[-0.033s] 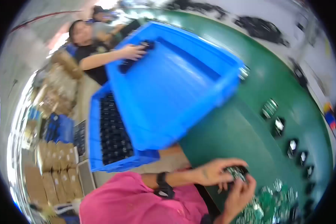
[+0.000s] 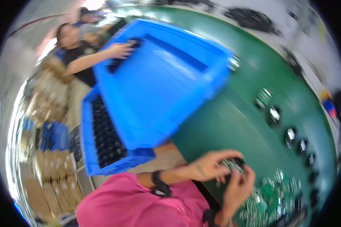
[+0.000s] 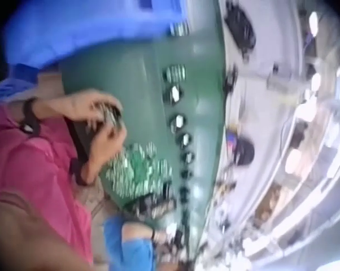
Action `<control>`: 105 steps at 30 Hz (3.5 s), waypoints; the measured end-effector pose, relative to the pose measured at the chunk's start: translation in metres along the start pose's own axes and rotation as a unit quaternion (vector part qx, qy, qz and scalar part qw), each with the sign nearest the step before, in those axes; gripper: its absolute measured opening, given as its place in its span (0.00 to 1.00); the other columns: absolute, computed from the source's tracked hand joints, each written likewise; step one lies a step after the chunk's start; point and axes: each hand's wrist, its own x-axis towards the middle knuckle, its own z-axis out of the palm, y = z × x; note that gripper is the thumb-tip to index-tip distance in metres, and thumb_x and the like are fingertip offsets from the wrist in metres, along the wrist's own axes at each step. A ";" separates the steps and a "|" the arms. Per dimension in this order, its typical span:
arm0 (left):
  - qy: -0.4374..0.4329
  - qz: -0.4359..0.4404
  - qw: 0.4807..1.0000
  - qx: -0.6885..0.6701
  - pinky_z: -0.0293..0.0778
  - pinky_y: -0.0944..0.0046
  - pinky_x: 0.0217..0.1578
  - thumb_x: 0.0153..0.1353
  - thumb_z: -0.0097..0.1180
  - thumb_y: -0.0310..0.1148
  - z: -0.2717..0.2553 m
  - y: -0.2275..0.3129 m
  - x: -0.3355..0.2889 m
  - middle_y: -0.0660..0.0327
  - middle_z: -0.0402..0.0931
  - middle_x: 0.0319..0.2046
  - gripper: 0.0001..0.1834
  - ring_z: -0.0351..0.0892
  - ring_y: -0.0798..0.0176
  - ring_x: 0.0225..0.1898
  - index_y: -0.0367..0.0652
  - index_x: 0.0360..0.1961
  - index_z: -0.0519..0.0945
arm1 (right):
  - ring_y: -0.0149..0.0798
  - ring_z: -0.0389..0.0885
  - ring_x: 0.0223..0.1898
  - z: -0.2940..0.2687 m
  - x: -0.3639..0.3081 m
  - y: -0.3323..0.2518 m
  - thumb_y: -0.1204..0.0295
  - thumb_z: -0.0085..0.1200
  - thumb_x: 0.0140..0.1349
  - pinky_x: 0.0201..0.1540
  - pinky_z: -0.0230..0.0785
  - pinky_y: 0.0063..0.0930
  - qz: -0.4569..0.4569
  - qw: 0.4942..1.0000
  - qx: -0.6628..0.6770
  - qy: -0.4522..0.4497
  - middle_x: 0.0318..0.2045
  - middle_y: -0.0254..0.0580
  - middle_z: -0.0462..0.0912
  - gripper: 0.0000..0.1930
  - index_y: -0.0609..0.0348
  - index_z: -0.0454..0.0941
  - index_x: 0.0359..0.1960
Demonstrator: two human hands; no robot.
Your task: Assembling small circuit boards into black plastic enclosures on a production line.
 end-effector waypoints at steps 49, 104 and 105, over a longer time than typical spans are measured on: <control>-0.033 0.125 0.930 0.345 0.84 0.65 0.41 0.55 0.54 0.13 0.021 0.020 -0.003 0.48 0.72 0.58 0.28 0.83 0.61 0.47 0.38 0.60 0.75 | 0.35 0.72 0.17 -0.040 0.001 -0.025 0.78 0.60 0.53 0.21 0.60 0.29 -0.151 0.981 -0.052 -0.110 0.19 0.41 0.76 0.04 0.66 0.78 0.26; 0.039 0.175 0.957 0.227 0.81 0.67 0.41 0.58 0.48 0.12 0.028 -0.018 0.003 0.49 0.71 0.61 0.30 0.83 0.65 0.45 0.36 0.64 0.70 | 0.34 0.65 0.18 -0.019 -0.015 -0.019 0.72 0.59 0.64 0.22 0.55 0.31 -0.115 0.989 -0.036 0.087 0.16 0.40 0.71 0.14 0.66 0.74 0.23; 0.027 0.152 0.970 0.188 0.81 0.67 0.40 0.58 0.48 0.12 0.027 -0.017 0.003 0.49 0.70 0.61 0.31 0.84 0.66 0.42 0.37 0.65 0.69 | 0.34 0.65 0.18 -0.018 -0.014 -0.019 0.71 0.59 0.64 0.22 0.55 0.31 -0.110 0.989 -0.038 0.094 0.16 0.40 0.71 0.14 0.66 0.74 0.23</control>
